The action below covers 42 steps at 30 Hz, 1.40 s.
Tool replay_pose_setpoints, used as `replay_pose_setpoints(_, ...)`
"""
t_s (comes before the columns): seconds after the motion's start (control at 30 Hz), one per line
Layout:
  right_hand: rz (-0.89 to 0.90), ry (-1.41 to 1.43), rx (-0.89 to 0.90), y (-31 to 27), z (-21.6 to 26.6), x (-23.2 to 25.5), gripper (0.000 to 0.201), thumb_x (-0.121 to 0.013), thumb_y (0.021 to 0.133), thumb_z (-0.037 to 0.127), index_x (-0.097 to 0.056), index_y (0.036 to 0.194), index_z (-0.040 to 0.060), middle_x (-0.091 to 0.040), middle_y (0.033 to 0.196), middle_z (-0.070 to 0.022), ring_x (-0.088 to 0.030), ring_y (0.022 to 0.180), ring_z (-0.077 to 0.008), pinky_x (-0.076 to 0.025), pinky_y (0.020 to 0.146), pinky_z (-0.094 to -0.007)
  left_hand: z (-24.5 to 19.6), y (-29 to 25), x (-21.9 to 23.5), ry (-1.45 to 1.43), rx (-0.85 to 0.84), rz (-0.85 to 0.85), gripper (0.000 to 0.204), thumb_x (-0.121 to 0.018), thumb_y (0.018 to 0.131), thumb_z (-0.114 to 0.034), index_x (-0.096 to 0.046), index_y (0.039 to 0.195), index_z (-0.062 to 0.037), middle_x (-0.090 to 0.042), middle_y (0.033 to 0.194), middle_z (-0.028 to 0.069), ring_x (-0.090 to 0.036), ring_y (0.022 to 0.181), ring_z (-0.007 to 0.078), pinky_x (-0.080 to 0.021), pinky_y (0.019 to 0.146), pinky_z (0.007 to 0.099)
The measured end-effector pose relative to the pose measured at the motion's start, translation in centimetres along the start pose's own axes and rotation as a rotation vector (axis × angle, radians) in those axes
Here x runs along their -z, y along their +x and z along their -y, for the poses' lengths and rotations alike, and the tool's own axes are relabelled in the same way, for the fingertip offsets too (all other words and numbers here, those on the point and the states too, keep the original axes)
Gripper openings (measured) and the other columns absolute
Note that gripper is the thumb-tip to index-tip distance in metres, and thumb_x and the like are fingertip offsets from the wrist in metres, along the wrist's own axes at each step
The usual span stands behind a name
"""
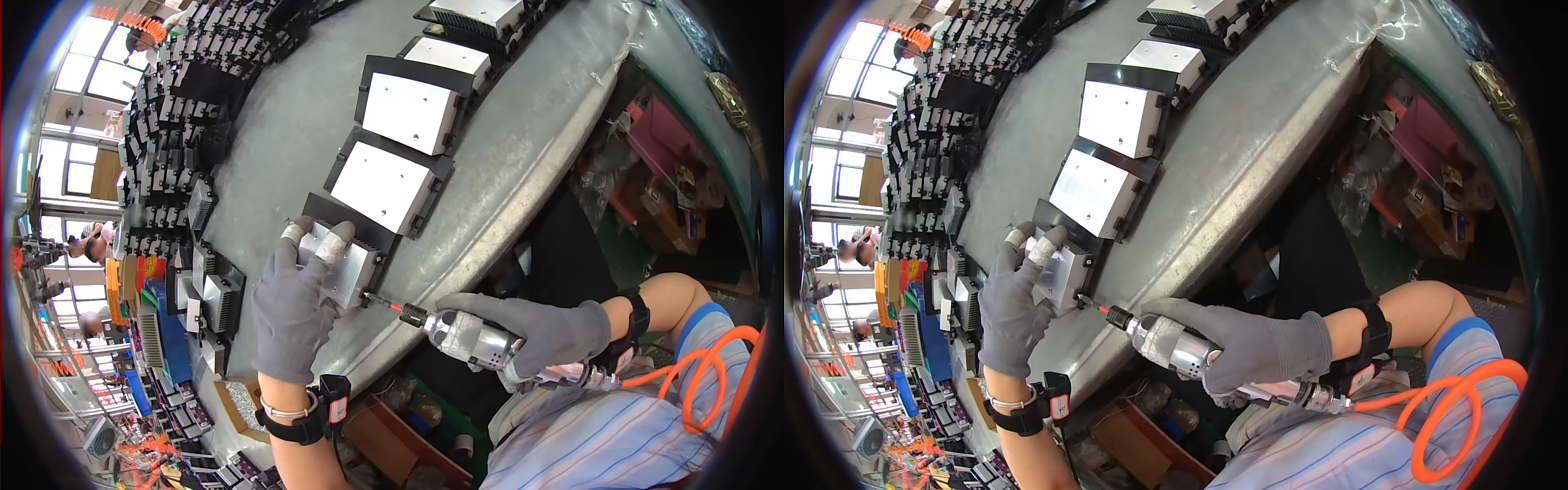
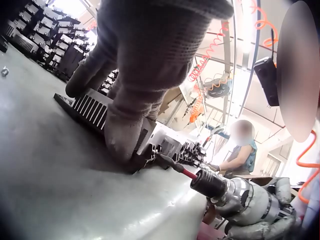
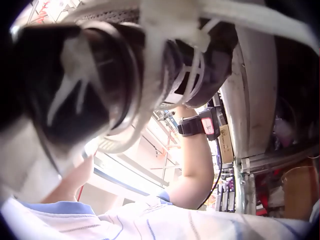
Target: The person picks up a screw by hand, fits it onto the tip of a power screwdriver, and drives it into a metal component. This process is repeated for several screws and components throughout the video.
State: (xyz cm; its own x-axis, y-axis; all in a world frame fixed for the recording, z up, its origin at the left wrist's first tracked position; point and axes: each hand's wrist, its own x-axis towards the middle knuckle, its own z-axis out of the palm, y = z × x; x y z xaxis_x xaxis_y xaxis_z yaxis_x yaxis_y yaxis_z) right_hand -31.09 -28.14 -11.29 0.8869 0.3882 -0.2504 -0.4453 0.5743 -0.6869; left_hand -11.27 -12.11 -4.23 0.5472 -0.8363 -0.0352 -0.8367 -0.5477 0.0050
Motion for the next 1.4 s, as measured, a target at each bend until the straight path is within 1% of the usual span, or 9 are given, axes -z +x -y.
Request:
replay_pose_setpoints(0.4, 0.030, -0.015, 0.014, -0.4, 0.8, -0.6, 0.087, -0.054, 0.059, 0.001, -0.020, 0.140, 0.0101, -0.047, 0.088, -0.0099, -0.054, 0.056, -0.0163, -0.050, 0.050, -0.0291, -0.3, 0.3, 0.8, -0.008, 0.026, 0.023, 0.076, -0.079, 0.051, -0.008, -0.056, 0.119, -0.0323, -0.049, 0.125, 0.0078, -0.055, 0.101, 0.0286, -0.051, 0.080, 0.0364)
replay_pose_setpoints(0.5, 0.063, -0.108, 0.023, -2.7, 2.2, -1.6, 0.089, -0.053, 0.063, -0.001, -0.015, 0.142, 0.0114, -0.048, 0.092, -0.0094, -0.053, 0.067, -0.0148, -0.047, 0.056, -0.0272, 0.8, 0.2, 1.5, 0.242, -0.168, -0.163, 0.077, -0.083, 0.046, -0.015, -0.055, 0.118, -0.0217, -0.047, 0.125, 0.0094, -0.053, 0.103, 0.0318, -0.047, 0.088, 0.0375)
replay_pose_setpoints(0.6, 0.103, -0.206, 0.075, -4.3, 2.3, -1.1, 0.092, -0.055, 0.066, 0.000, -0.009, 0.144, 0.0130, -0.048, 0.097, -0.0099, -0.050, 0.080, -0.0137, -0.045, 0.063, -0.0254, 2.2, -0.7, 3.5, -0.170, -0.015, -0.372, 0.068, -0.081, 0.057, -0.028, -0.052, 0.113, -0.0027, -0.052, 0.117, 0.0146, -0.056, 0.101, 0.0276, -0.045, 0.088, 0.0358)
replay_pose_setpoints(0.73, 0.049, -0.231, 0.016, -4.6, 1.7, -0.3, 0.094, -0.058, 0.066, 0.003, -0.007, 0.145, 0.0130, -0.047, 0.101, -0.0115, -0.052, 0.082, -0.0150, -0.047, 0.066, -0.0283, -1.4, -2.5, 4.7, -0.716, 0.422, -0.506, 0.060, -0.074, 0.073, -0.022, -0.043, 0.119, 0.0014, -0.060, 0.088, 0.0095, -0.059, 0.080, 0.0164, -0.050, 0.073, 0.0285)
replay_pose_setpoints(0.8, 0.010, -0.167, -0.059, -4.5, 2.2, -0.5, 0.096, -0.060, 0.065, 0.005, -0.008, 0.145, 0.0122, -0.048, 0.102, -0.0124, -0.053, 0.084, -0.0154, -0.048, 0.070, -0.0298, -1.2, -2.2, 3.0, -0.436, 0.387, -0.443, 0.044, -0.062, 0.084, -0.032, -0.050, 0.114, -0.0021, -0.057, 0.078, 0.0135, -0.059, 0.069, 0.0244, -0.049, 0.068, 0.0353)
replay_pose_setpoints(0.97, 0.024, -0.191, 0.029, -4.0, 1.7, -0.9, 0.095, -0.060, 0.064, 0.005, -0.009, 0.144, 0.0104, -0.048, 0.103, -0.0133, -0.054, 0.085, -0.0161, -0.047, 0.073, -0.0296, -1.6, -0.5, -1.3, 0.206, 0.769, -0.159, 0.028, -0.062, 0.084, -0.027, -0.063, 0.098, -0.0028, -0.058, 0.078, 0.0124, -0.056, 0.062, 0.0246, -0.049, 0.065, 0.0366)
replay_pose_setpoints(1.0, 0.020, -0.161, 0.008, -4.1, 1.8, -1.0, 0.095, -0.060, 0.063, 0.005, -0.010, 0.144, 0.0098, -0.048, 0.103, -0.0136, -0.054, 0.085, -0.0162, -0.047, 0.074, -0.0293, -1.3, -1.1, -1.3, 0.203, 0.768, -0.161, 0.028, -0.062, 0.084, -0.027, -0.063, 0.098, -0.0028, -0.058, 0.078, 0.0124, -0.056, 0.062, 0.0246, -0.049, 0.065, 0.0366)
replay_pose_setpoints(1.07, 0.046, -0.199, -0.019, -4.3, 1.9, -0.4, 0.095, -0.059, 0.064, 0.004, -0.008, 0.144, 0.0098, -0.049, 0.102, -0.0134, -0.053, 0.085, -0.0162, -0.047, 0.072, -0.0294, -0.1, -3.8, -1.1, -0.648, 0.800, -0.578, 0.024, -0.067, 0.081, -0.019, -0.066, 0.098, -0.0029, -0.059, 0.081, 0.0108, -0.056, 0.061, 0.0221, -0.049, 0.064, 0.0331)
replay_pose_setpoints(1.4, 0.079, -0.205, -0.054, -3.1, 0.6, -0.4, 0.092, -0.056, 0.067, 0.000, -0.006, 0.144, 0.0106, -0.049, 0.099, -0.0114, -0.052, 0.085, -0.0158, -0.048, 0.069, -0.0296, 3.9, -8.3, -7.2, -0.553, 0.707, -0.584, 0.017, -0.071, 0.074, -0.009, -0.068, 0.089, -0.0007, -0.057, 0.085, 0.0098, -0.056, 0.079, 0.0206, -0.046, 0.074, 0.0301)
